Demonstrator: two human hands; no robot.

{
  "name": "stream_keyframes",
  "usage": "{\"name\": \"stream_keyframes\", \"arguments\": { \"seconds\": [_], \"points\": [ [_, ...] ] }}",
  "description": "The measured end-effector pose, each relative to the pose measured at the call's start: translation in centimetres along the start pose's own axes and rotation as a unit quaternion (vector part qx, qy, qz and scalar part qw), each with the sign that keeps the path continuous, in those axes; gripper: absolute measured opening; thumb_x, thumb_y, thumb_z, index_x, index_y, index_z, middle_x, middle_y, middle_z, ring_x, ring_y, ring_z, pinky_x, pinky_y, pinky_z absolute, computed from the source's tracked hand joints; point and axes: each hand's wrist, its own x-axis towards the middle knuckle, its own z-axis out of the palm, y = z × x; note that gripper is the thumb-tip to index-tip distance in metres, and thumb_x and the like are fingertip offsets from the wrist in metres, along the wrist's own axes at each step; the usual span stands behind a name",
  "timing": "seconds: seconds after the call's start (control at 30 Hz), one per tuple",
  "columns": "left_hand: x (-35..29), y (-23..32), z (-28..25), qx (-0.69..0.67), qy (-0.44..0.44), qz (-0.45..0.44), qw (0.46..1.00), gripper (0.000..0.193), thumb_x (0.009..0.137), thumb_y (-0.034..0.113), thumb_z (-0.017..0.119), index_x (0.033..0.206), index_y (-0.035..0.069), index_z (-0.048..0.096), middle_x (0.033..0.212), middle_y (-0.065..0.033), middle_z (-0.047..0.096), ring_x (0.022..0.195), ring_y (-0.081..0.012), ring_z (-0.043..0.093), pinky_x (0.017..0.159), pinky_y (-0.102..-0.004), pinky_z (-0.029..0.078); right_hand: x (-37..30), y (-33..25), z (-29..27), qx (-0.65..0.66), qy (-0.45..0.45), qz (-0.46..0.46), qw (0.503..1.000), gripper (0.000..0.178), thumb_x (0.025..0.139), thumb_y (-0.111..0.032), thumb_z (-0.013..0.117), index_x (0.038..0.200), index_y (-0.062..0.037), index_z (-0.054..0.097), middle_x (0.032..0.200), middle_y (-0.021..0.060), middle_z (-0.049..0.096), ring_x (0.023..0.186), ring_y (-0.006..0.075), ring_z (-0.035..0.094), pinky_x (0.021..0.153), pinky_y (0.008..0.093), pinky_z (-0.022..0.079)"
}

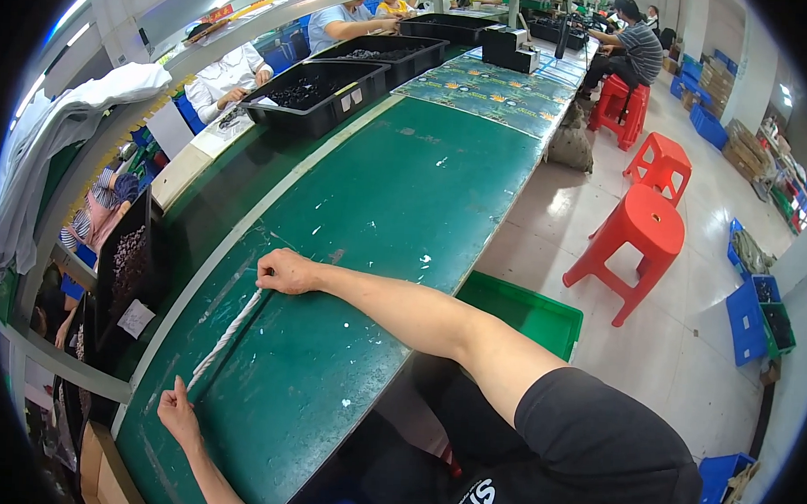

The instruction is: The person folds and twists a piece of cloth into a long strip on the work table by hand. They then stand up, walk across the workshop floor, and approach coworkers standing near another table.

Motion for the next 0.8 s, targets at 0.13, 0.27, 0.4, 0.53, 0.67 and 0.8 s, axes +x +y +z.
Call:
{"name": "stream_keyframes", "arguments": {
  "seconds": [0.13,0.27,0.4,0.53,0.67,0.8],
  "points": [
    [0.0,-0.7,0.1,0.025,-0.031,-0.012,0.999,0.041,0.081,0.029,0.055,0.052,0.004,0.039,0.047,0.002,0.034,0.043,-0.0057,0.029,0.04,-0.0225,0.022,0.0,0.4,0.2,-0.011,0.018,-0.022,1.0,0.018,0.073,-0.019,0.058,0.07,-0.0014,0.057,0.064,0.0105,0.057,0.06,0.0212,0.054,0.056,0.0319,0.042],
    [0.0,-0.8,0.1,0.049,-0.035,-0.012,0.998,0.044,0.082,0.032,0.052,0.051,0.005,0.038,0.046,0.0021,0.032,0.043,-0.0059,0.028,0.04,-0.0227,0.021,0.1,0.3,0.2,-0.009,0.016,-0.01,1.0,0.018,0.072,-0.019,0.058,0.069,-0.0014,0.057,0.067,0.011,0.058,0.064,0.0234,0.055,0.058,0.0331,0.042],
    [0.0,-0.4,0.3,-0.027,-0.046,-0.037,0.998,0.04,0.083,0.034,0.05,0.054,0.008,0.041,0.047,0.0035,0.034,0.043,-0.0047,0.028,0.04,-0.022,0.021,0.3,0.8,0.2,-0.018,0.031,-0.014,0.999,0.017,0.069,-0.019,0.06,0.068,-0.0023,0.059,0.067,0.0119,0.059,0.066,0.0253,0.057,0.06,0.034,0.044],
    [-0.1,0.3,0.3,-0.153,-0.044,-0.091,0.983,0.033,0.083,0.033,0.05,0.06,0.01,0.045,0.052,0.0037,0.04,0.043,-0.0036,0.029,0.04,-0.0194,0.023,0.3,0.6,0.6,-0.018,0.041,-0.022,0.999,0.017,0.069,-0.019,0.06,0.068,-0.0023,0.058,0.065,0.0116,0.058,0.065,0.0253,0.056,0.059,0.0345,0.044],
    [-0.4,1.7,0.7,-0.323,-0.014,-0.147,0.935,0.026,0.082,0.03,0.053,0.065,0.011,0.048,0.059,0.004,0.046,0.044,-0.0028,0.032,0.04,-0.0163,0.025,0.1,0.2,0.3,-0.023,0.009,-0.006,1.0,0.018,0.072,-0.019,0.058,0.069,-0.0018,0.057,0.068,0.0119,0.057,0.067,0.0254,0.055,0.06,0.0342,0.043],
    [0.1,0.7,-0.7,-0.473,-0.102,-0.19,0.854,0.023,0.082,0.025,0.053,0.067,0.009,0.046,0.061,0.0013,0.05,0.045,-0.0042,0.038,0.041,-0.0156,0.031,0.0,0.1,0.2,-0.024,0.004,-0.007,1.0,0.018,0.072,-0.019,0.058,0.069,-0.0019,0.057,0.067,0.0117,0.057,0.066,0.0249,0.055,0.059,0.034,0.042]
  ]
}}
